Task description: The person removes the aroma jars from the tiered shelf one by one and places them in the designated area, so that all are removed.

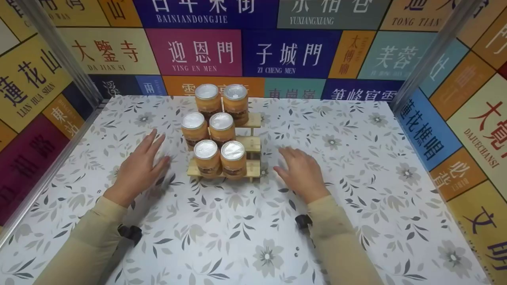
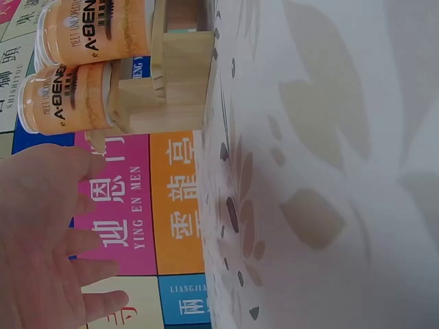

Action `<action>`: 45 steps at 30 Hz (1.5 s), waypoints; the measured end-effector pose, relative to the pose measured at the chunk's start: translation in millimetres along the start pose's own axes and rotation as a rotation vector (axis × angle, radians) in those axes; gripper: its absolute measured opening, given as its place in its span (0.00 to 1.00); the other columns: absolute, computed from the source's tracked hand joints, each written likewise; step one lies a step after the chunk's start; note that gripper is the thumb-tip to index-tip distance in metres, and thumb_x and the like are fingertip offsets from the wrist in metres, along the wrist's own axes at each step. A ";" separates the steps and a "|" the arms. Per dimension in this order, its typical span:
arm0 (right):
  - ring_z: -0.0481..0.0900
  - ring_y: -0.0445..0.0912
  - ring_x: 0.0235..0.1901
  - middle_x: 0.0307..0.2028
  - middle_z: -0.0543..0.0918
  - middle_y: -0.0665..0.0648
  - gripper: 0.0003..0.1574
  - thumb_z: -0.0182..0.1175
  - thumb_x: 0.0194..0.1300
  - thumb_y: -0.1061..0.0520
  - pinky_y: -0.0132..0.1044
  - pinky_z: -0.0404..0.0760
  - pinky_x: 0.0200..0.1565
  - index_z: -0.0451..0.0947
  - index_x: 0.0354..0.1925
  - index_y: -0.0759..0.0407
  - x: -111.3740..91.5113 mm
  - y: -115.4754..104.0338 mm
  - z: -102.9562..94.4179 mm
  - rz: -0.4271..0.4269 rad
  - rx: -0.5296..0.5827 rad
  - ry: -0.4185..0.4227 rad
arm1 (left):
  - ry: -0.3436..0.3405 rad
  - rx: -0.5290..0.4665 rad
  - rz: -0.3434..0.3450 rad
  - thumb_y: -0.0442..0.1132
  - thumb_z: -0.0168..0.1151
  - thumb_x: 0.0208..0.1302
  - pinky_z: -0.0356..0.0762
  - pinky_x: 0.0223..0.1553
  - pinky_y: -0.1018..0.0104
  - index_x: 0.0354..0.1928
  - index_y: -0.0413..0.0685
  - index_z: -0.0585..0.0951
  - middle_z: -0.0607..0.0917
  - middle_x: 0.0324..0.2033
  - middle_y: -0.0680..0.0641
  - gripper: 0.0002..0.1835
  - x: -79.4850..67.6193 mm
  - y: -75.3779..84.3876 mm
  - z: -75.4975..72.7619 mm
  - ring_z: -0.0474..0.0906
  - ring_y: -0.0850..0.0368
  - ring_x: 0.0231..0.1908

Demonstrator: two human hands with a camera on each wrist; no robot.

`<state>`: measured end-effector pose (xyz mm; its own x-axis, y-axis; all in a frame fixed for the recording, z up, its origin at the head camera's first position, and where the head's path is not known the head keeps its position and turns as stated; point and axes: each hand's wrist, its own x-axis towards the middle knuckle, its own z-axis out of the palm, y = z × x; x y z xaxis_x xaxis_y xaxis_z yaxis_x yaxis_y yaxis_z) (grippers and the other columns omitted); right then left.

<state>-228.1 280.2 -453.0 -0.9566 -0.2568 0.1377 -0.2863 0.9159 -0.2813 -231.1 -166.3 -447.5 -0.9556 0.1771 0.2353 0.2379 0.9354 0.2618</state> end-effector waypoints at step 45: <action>0.79 0.52 0.60 0.56 0.85 0.57 0.22 0.78 0.58 0.54 0.51 0.82 0.53 0.88 0.51 0.54 26.4 -16.8 30.6 -0.129 0.612 -0.075 | 0.213 -0.747 -0.040 0.44 0.66 0.70 0.81 0.57 0.52 0.63 0.50 0.79 0.79 0.60 0.46 0.22 69.1 47.9 -38.4 0.78 0.50 0.58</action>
<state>-250.3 248.6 -473.8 -0.9069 -0.3952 0.1461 -0.3577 0.5391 -0.7625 -279.1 -121.0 -382.8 -0.9300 0.0148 0.3673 0.3303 0.4721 0.8173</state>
